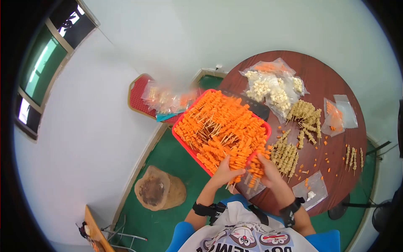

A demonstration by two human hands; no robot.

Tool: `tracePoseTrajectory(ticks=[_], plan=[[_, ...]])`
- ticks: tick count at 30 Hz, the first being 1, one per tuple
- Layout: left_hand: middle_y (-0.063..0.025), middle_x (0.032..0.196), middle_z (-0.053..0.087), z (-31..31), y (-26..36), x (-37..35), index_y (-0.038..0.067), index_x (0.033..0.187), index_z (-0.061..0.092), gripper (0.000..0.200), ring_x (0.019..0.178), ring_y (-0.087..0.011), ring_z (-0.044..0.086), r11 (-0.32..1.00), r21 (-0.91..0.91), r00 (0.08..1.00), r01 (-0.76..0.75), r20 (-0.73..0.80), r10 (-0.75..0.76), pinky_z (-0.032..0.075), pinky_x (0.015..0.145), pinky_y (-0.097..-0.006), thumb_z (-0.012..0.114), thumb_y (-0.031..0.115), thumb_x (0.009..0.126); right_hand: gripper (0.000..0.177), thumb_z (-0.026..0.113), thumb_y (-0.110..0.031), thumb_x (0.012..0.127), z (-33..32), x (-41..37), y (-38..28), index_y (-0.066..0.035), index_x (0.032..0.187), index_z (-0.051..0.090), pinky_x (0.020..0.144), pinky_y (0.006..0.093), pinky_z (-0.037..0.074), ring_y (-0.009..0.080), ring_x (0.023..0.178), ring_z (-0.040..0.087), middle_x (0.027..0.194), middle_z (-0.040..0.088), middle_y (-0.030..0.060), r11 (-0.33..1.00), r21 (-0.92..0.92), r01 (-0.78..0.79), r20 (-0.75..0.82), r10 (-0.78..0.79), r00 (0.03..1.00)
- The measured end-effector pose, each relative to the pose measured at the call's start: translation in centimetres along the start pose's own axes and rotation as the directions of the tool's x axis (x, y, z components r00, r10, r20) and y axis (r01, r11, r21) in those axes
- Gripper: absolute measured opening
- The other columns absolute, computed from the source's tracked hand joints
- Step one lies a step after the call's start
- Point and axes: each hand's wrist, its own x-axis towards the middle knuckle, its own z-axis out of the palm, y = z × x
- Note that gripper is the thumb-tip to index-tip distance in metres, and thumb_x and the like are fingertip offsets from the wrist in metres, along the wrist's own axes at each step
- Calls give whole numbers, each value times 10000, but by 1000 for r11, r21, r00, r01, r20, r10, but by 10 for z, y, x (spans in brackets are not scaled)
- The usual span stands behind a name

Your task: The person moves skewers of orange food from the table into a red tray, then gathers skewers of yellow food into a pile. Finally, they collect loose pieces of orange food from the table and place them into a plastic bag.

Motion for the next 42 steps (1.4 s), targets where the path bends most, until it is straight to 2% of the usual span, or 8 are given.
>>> tracePoseTrajectory(ticks=[3, 9, 12, 15, 20, 28, 35, 42], plan=[[-103, 1051, 517, -41, 19, -8, -12, 1155, 347, 569, 937, -161, 526, 993, 98, 995, -66, -63, 73, 426, 812, -274, 659, 41, 682, 255, 428, -282, 872, 41, 24, 26, -46, 940, 497, 657, 323, 468, 187, 735, 561, 834, 573, 80, 990, 131, 55, -57, -48, 997], [-98, 996, 536, -108, 37, -5, -11, 1097, 403, 472, 874, -177, 548, 990, 62, 952, -127, -271, 139, 453, 760, -286, 629, 10, 683, 216, 420, -203, 867, 78, 40, 34, -14, 951, 484, 637, 341, 468, 223, 761, 539, 890, 549, 107, 985, 157, 68, -97, -53, 994], [-103, 951, 537, -151, 44, 25, -7, 1085, 398, 440, 818, -193, 560, 973, 27, 752, -231, -629, 196, 469, 704, -301, 596, -10, 692, 189, 431, -161, 850, 77, 45, 26, -8, 946, 487, 598, 348, 470, 226, 742, 540, 871, 554, 109, 989, 124, 83, -61, -76, 995], [-118, 1009, 519, -196, 27, 78, -16, 1120, 360, 507, 875, -206, 550, 945, 130, 658, -301, -688, 305, 462, 724, -307, 619, 6, 685, 179, 443, -139, 838, 82, 42, 23, -1, 943, 490, 573, 349, 465, 225, 730, 541, 856, 557, 112, 991, 81, 109, -92, -102, 991], [-231, 1123, 435, -222, 1, 142, -45, 1247, 168, 775, 1023, -310, 476, 979, 181, 454, 89, -883, 122, 380, 878, -364, 668, 107, 674, 163, 453, -136, 838, 95, 31, 14, 5, 907, 496, 538, 336, 470, 208, 674, 543, 810, 553, 97, 986, 84, 144, -164, -129, 978], [-288, 1316, 58, -198, 16, 141, 50, 1310, -121, 1049, 1191, -413, 214, 923, 16, 454, 384, -874, -173, 322, 921, -465, 691, 227, 671, 172, 419, -122, 842, 87, 35, -14, -3, 950, 482, 558, 326, 463, 200, 707, 538, 817, 550, 85, 972, 55, 227, -174, -214, 961], [-255, 1334, 3, -203, 10, 121, 51, 1331, -27, 881, 1214, -409, 142, 907, 57, 469, 418, -868, -162, 327, 894, -485, 475, 514, 775, 154, 443, -110, 834, 85, 72, -42, -7, 942, 481, 531, 328, 471, 205, 675, 554, 803, 547, 89, 976, -124, 177, -215, -200, 956], [-249, 1343, -62, -198, 5, 108, 56, 1332, -24, 812, 1234, -410, 74, 923, 79, 495, 377, -859, -129, 302, 906, -499, 412, 503, 813, 115, 476, -94, 819, 77, 126, -47, -18, 903, 497, 552, 372, 480, 215, 679, 552, 766, 541, 80, 975, -200, 92, -263, -144, 954]])
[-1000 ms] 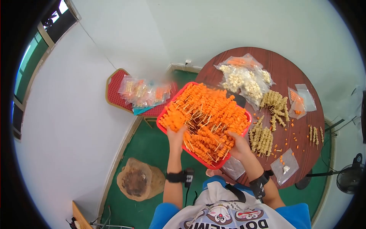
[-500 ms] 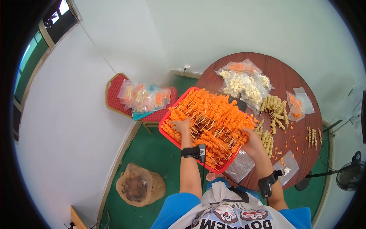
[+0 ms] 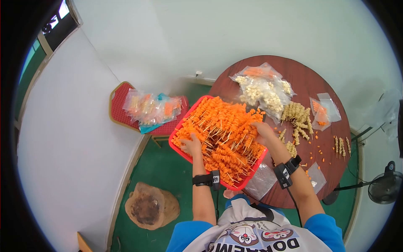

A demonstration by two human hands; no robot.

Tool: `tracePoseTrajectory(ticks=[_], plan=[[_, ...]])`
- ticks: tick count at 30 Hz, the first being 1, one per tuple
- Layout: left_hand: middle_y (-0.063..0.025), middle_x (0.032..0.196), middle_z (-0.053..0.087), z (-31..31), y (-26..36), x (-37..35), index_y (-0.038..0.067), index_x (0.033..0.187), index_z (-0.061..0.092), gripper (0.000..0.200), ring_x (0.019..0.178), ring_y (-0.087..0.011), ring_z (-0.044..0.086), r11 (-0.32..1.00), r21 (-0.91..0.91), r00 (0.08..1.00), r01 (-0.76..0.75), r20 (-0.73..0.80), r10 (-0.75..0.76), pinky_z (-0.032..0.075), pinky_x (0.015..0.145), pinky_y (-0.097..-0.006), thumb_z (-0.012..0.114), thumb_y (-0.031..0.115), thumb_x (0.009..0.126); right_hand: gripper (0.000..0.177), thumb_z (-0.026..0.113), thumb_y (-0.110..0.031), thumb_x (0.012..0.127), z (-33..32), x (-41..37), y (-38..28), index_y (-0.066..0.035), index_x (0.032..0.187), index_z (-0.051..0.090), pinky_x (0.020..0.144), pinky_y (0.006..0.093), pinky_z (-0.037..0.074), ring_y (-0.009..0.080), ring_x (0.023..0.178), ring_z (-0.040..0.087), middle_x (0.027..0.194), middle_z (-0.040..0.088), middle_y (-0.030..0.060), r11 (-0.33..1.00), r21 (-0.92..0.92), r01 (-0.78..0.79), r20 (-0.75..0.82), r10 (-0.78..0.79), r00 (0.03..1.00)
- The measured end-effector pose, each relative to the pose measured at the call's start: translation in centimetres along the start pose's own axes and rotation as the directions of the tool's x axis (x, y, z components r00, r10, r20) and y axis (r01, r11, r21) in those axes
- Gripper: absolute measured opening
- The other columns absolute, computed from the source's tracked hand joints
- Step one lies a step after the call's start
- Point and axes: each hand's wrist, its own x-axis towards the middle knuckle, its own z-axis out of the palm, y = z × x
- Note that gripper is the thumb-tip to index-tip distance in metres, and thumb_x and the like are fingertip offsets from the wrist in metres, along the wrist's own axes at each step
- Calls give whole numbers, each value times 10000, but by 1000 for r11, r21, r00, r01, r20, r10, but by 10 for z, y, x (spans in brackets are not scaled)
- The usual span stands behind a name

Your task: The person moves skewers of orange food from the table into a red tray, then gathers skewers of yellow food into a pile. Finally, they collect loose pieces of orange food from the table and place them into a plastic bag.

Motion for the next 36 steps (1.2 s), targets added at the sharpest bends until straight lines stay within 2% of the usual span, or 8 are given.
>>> tracePoseTrajectory(ticks=[7, 11, 18, 24, 26, 29, 31, 36], plan=[[-220, 1344, -182, 15, -16, -9, -13, 1310, -63, 791, 1262, -362, -100, 974, 75, 969, -214, 143, 202, 71, 1008, -474, 276, 527, 842, 236, 486, -58, 807, 13, 9, 10, 11, 1030, 449, 720, 427, 446, 246, 767, 529, 921, 520, 122, 999, -25, -35, -49, 33, 998], [-222, 1350, -159, 16, -11, -26, -7, 1313, -58, 743, 1266, -347, -102, 936, 234, 962, -262, 133, 236, 57, 1012, -466, 287, 471, 861, 410, 508, -33, 785, 10, 22, 18, 16, 1154, 335, 782, 426, 414, 234, 880, 482, 1026, 446, 128, 986, -147, 77, -254, -113, 961], [-237, 1358, -100, 21, -9, -29, -13, 1315, -30, 656, 1263, -356, -102, 902, 126, 911, -413, 55, 410, 42, 1009, -479, 318, 339, 885, 651, 501, -17, 775, 23, -12, 13, -26, 1309, 130, 829, 367, 378, 240, 1034, 420, 1205, 343, 170, 936, -347, 58, -234, -146, 961], [-250, 1360, -45, 29, 18, -34, -20, 1317, 24, 621, 1266, -372, -40, 811, 160, 823, -563, 192, 534, 111, 1004, -468, 331, 305, 886, 681, 528, -18, 753, 12, -6, 24, -22, 1309, 135, 696, 323, 420, 222, 974, 472, 1203, 382, 165, 884, -430, 183, -81, -239, 968], [-252, 1359, -31, 23, 23, -40, -32, 1309, 105, 587, 1266, -373, 19, 825, -117, 823, -553, 77, 563, 179, 997, -424, 350, 289, 882, 694, 545, -43, 743, 23, -23, 20, -20, 1312, 147, 641, 283, 428, 222, 971, 477, 1271, 327, 180, 788, -543, 289, -104, -405, 908], [-255, 1341, 75, 16, 16, -27, -41, 1286, 198, 535, 1231, -376, 159, 828, -26, 828, -560, -31, 559, 261, 961, -398, 430, 167, 852, 681, 543, -68, 743, 10, -4, 27, -15, 1309, 170, 616, 267, 426, 218, 968, 484, 1297, 307, 179, 765, -598, 240, -187, -423, 887], [-272, 1293, 172, 9, 15, -14, -49, 1270, 231, 564, 1178, -380, 257, 824, 111, 819, -556, -95, 565, 303, 929, -397, 509, 47, 788, 656, 538, -71, 744, 5, -3, 27, -14, 1302, 197, 647, 270, 430, 217, 1005, 464, 1296, 311, 169, 767, -581, 273, -186, -451, 873], [-311, 1199, 293, -3, 16, 28, -70, 1200, 320, 586, 1107, -400, 346, 855, 264, 867, -446, -112, 486, 367, 872, -394, 600, 86, 710, 515, 526, -67, 741, 7, -43, 19, 7, 1216, 343, 822, 307, 395, 231, 1082, 436, 1238, 384, 140, 772, -519, 368, -182, -520, 835]])
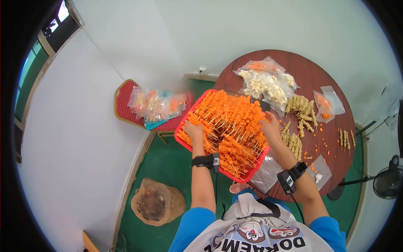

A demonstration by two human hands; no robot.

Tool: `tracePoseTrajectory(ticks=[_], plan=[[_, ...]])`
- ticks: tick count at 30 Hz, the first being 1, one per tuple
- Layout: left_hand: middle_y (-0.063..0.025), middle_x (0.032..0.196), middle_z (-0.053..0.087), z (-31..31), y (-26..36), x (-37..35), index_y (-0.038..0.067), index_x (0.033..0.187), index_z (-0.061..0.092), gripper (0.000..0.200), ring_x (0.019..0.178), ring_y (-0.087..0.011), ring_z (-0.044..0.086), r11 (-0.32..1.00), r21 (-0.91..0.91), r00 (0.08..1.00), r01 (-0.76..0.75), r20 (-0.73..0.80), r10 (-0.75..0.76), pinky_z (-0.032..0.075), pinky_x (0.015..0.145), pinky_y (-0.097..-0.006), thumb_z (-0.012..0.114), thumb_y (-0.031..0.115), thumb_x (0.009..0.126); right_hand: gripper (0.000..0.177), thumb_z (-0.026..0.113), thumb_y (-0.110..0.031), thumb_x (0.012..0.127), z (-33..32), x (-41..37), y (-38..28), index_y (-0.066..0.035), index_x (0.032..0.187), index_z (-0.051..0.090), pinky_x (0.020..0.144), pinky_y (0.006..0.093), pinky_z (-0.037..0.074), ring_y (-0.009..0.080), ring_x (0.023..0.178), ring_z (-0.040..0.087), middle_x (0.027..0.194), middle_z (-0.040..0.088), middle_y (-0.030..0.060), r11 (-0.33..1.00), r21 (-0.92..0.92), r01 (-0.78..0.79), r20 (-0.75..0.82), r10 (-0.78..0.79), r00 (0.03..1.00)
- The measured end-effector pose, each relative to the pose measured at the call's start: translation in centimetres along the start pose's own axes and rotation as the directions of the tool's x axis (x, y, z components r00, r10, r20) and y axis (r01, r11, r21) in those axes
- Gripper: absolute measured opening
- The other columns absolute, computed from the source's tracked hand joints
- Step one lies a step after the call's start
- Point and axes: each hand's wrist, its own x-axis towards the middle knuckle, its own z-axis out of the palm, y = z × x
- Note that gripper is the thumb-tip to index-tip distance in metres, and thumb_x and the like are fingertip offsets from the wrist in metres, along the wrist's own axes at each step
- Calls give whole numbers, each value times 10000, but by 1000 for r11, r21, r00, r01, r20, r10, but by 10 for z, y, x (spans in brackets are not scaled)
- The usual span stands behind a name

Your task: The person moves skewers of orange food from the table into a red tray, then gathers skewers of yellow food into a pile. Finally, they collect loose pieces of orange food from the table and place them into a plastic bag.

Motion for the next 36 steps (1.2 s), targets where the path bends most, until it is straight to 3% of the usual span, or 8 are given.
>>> tracePoseTrajectory(ticks=[2, 3, 14, 16, 20, 26, 30, 36], plan=[[-309, 1112, 391, -13, 7, 7, -79, 1058, 422, 466, 1013, -411, 432, 994, -15, 979, -105, 173, 106, 400, 823, -417, 626, 115, 687, 464, 519, -73, 750, -10, -7, 0, 4, 1187, 383, 761, 284, 422, 196, 1022, 470, 1209, 404, 120, 994, 109, 11, 45, -16, 999], [-234, 890, 556, -9, 8, 9, -62, 880, 518, 403, 856, -355, 540, 984, 61, 986, -167, 30, 166, 445, 729, -412, 689, 174, 602, 464, 519, -73, 750, -15, -11, 1, 4, 1187, 383, 761, 284, 422, 196, 1022, 470, 1209, 404, 120, 994, 110, 10, 42, -15, 999], [-206, 848, 585, 9, 5, 52, -25, 862, 557, 378, 749, -354, 588, 998, -65, 976, 20, 219, -5, 476, 668, -404, 681, 214, 598, 246, 477, -83, 787, -98, -65, 55, -30, 1025, 508, 639, 230, 452, 113, 818, 524, 984, 526, 57, 990, 136, 23, -26, -19, 999], [-217, 829, 587, 28, -12, 69, -22, 833, 569, 385, 779, -355, 580, 917, 240, 941, -320, 192, 278, 466, 689, -415, 685, 248, 584, 205, 479, -73, 782, -117, -79, 75, -24, 975, 528, 590, 214, 446, 106, 710, 541, 873, 559, 40, 991, 118, -57, -61, 64, 996], [-204, 775, 600, 63, -49, 109, -49, 840, 576, 433, 752, -322, 592, 724, 424, 839, -545, 286, 464, 475, 666, -395, 677, 270, 565, 146, 506, -85, 764, -163, -108, 134, -7, 864, 578, 576, 217, 435, 101, 640, 540, 718, 585, 28, 999, -52, 0, -134, -7, 991], [-207, 693, 576, 29, -12, 95, -83, 821, 541, 372, 557, -320, 578, 887, 292, 930, -357, 200, 308, 485, 514, -387, 627, 187, 581, 168, 521, -106, 758, -216, -157, 175, 0, 873, 581, 581, 258, 442, 116, 634, 547, 732, 598, 67, 901, -412, -136, -204, 55, 977], [-149, 638, 557, 36, -11, 97, -52, 728, 542, 248, 483, -222, 559, 990, -144, 963, 13, 269, 26, 422, 335, -315, 620, 149, 606, 193, 533, -138, 750, -237, -177, 185, 1, 872, 586, 646, 281, 459, 162, 704, 585, 756, 612, 105, 869, -440, -225, -264, 114, 958], [-139, 622, 563, 49, -24, 119, -52, 747, 574, 304, 466, -194, 536, 967, 6, 907, -253, 350, 235, 441, 403, -308, 646, 225, 646, 241, 537, -179, 736, -264, -186, 200, -2, 892, 582, 703, 331, 468, 239, 785, 601, 828, 617, 147, 784, -523, -334, -216, 257, 942]])
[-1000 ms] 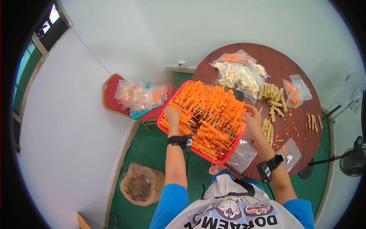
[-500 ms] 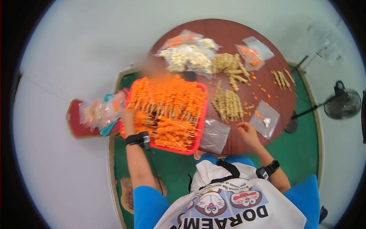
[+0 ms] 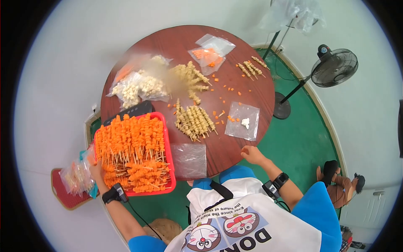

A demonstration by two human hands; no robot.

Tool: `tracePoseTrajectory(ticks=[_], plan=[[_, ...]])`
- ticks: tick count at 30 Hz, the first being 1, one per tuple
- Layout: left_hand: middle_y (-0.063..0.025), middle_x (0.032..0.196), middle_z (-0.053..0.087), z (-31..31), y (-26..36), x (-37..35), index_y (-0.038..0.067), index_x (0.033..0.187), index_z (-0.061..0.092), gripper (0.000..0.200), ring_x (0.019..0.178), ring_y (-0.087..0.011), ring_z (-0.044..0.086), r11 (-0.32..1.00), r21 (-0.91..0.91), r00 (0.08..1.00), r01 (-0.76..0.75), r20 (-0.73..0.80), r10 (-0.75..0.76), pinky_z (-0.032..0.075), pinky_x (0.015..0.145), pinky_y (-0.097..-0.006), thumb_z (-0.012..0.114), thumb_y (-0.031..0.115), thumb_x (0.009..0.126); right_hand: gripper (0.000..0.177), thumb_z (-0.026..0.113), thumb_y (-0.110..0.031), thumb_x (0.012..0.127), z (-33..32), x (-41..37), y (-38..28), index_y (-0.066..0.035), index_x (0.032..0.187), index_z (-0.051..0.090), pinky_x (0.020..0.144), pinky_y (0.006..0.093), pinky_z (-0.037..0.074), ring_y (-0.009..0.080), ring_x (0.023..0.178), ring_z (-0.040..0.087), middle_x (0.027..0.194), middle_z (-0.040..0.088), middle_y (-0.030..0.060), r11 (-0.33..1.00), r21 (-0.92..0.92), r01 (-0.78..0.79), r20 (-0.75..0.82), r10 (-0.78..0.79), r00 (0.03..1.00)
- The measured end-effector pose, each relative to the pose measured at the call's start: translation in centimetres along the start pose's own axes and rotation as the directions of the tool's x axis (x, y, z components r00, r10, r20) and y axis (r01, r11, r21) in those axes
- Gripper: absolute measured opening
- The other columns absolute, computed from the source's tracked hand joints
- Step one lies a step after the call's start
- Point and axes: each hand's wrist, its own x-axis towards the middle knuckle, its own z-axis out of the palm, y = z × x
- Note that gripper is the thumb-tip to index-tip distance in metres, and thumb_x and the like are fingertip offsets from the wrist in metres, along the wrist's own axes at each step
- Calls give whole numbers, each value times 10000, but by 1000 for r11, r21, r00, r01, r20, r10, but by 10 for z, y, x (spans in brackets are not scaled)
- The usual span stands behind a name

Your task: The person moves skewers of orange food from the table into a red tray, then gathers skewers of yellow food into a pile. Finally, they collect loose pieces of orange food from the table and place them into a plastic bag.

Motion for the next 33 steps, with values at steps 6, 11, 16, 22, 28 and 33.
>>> tracePoseTrajectory(ticks=[6, 11, 16, 22, 28, 33], plan=[[-163, 775, 606, -5, 20, -28, -60, 892, 597, 369, 677, -272, 585, 995, -54, 987, 90, -126, -96, 462, 565, -348, 602, 267, 721, 247, 535, -182, 735, -24, 22, 28, 0, 893, 583, 700, 341, 468, 262, 770, 604, 814, 618, 157, 999, -43, -2, -37, 1, 999], [-167, 891, 598, -9, -6, -22, -54, 967, 569, 382, 801, -265, 573, 1000, 4, 965, -22, -261, 22, 446, 695, -336, 580, 259, 750, 213, 539, -178, 716, -72, 81, 51, 7, 803, 596, 684, 377, 470, 306, 726, 600, 748, 606, 183, 997, -66, 45, -148, -55, 987], [-139, 1012, 569, -19, 65, -105, -39, 1044, 529, 320, 893, -228, 549, 976, 11, 846, -215, -497, 192, 406, 802, -301, 504, 179, 811, 197, 535, -170, 709, -149, 201, 87, -2, 796, 591, 700, 389, 463, 311, 767, 590, 780, 601, 189, 996, -14, 89, -329, -88, 940], [-62, 838, 566, 60, 178, -302, -21, 968, 545, 208, 693, -121, 509, 961, -234, 852, -150, -524, 5, 428, 595, -229, 464, 120, 839, 299, 505, -146, 717, -248, 377, 116, -48, 999, 494, 741, 441, 449, 358, 902, 526, 1012, 481, 197, 917, -354, -181, -491, -17, 871], [-36, 701, 549, 158, 211, -421, 6, 901, 554, 140, 589, -95, 508, 957, -268, 980, 109, -133, -148, 406, 505, -200, 478, 94, 823, 376, 476, -182, 757, -299, 483, 126, -93, 1115, 404, 752, 430, 438, 321, 968, 487, 1082, 440, 137, 869, -454, -195, -591, -131, 796], [-35, 709, 552, 191, 231, -438, 11, 916, 553, 147, 615, -101, 537, 953, -248, 982, 173, -26, -185, 426, 515, -203, 489, 102, 822, 316, 512, -202, 754, -303, 504, 144, -72, 1036, 449, 738, 438, 436, 328, 922, 505, 1018, 489, 147, 841, -528, -120, -434, -146, 889]])
